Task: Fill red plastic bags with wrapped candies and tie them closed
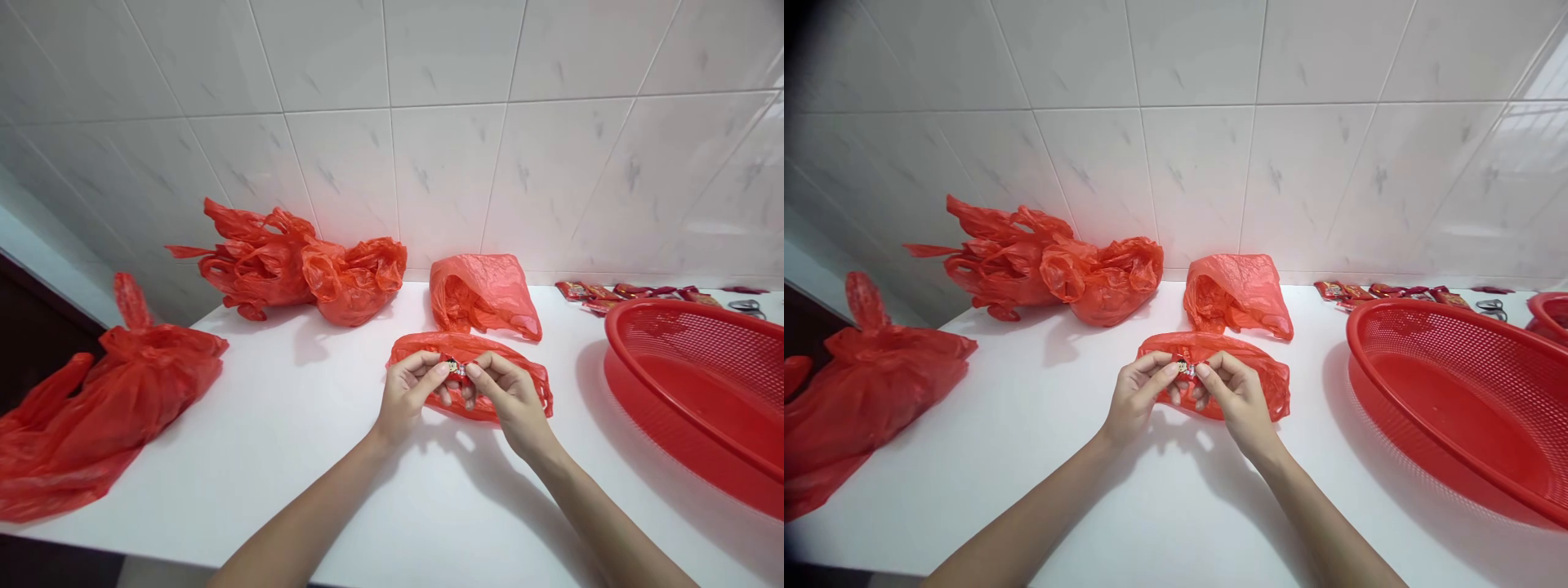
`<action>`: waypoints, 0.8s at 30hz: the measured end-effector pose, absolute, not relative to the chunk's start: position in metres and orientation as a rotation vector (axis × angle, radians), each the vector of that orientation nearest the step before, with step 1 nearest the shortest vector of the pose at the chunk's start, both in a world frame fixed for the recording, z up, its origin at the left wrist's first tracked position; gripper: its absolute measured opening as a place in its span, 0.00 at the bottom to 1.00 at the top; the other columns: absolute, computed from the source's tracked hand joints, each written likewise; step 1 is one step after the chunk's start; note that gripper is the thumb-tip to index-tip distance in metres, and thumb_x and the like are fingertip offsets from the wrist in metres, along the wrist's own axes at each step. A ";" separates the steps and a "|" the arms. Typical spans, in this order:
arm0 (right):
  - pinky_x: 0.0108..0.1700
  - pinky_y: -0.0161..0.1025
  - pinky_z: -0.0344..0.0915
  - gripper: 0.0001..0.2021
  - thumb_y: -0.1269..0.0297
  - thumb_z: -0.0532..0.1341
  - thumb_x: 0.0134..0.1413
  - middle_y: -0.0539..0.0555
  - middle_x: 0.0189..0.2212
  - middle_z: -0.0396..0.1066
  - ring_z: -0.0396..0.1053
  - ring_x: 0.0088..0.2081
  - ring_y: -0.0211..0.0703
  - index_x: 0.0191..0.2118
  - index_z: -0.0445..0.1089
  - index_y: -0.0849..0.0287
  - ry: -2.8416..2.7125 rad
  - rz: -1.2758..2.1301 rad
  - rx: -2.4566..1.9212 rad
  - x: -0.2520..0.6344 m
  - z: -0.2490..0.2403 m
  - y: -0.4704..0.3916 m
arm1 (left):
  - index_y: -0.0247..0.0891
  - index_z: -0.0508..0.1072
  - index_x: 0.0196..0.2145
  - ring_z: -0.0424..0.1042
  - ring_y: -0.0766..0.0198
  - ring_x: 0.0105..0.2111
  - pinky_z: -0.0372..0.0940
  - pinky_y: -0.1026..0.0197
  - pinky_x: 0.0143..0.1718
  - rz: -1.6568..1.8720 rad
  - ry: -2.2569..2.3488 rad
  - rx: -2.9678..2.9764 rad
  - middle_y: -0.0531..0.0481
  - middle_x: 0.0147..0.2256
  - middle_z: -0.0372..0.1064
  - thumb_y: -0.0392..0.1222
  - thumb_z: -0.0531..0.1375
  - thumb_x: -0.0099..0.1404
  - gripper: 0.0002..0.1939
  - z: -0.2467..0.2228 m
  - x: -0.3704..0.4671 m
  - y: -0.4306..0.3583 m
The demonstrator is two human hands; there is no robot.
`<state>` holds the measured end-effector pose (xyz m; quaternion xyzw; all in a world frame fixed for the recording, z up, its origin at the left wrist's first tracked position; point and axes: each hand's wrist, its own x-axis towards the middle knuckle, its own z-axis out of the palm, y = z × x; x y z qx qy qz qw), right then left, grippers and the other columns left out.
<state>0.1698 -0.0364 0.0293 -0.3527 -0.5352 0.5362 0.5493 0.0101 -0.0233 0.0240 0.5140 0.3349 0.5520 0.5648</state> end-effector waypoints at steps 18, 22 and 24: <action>0.29 0.34 0.67 0.16 0.55 0.63 0.62 0.47 0.21 0.66 0.65 0.25 0.36 0.27 0.67 0.57 -1.316 1.342 -0.714 0.168 0.030 -0.041 | 0.34 0.78 0.30 0.73 0.64 0.24 0.69 0.62 0.28 1.257 0.757 1.333 0.47 0.26 0.76 0.54 0.66 0.61 0.17 0.031 0.011 -0.033; 0.30 0.34 0.67 0.15 0.55 0.62 0.63 0.48 0.23 0.67 0.65 0.26 0.36 0.28 0.69 0.58 -1.333 1.356 -0.712 0.169 0.031 -0.041 | 0.34 0.79 0.33 0.74 0.63 0.25 0.69 0.61 0.29 1.240 0.735 1.328 0.47 0.26 0.76 0.53 0.65 0.63 0.16 0.032 0.012 -0.034; 0.30 0.34 0.67 0.14 0.56 0.63 0.63 0.48 0.23 0.68 0.66 0.26 0.37 0.28 0.69 0.58 -1.329 1.334 -0.723 0.170 0.030 -0.041 | 0.34 0.79 0.34 0.75 0.61 0.26 0.70 0.60 0.31 1.218 0.740 1.313 0.47 0.27 0.77 0.53 0.65 0.63 0.17 0.031 0.013 -0.034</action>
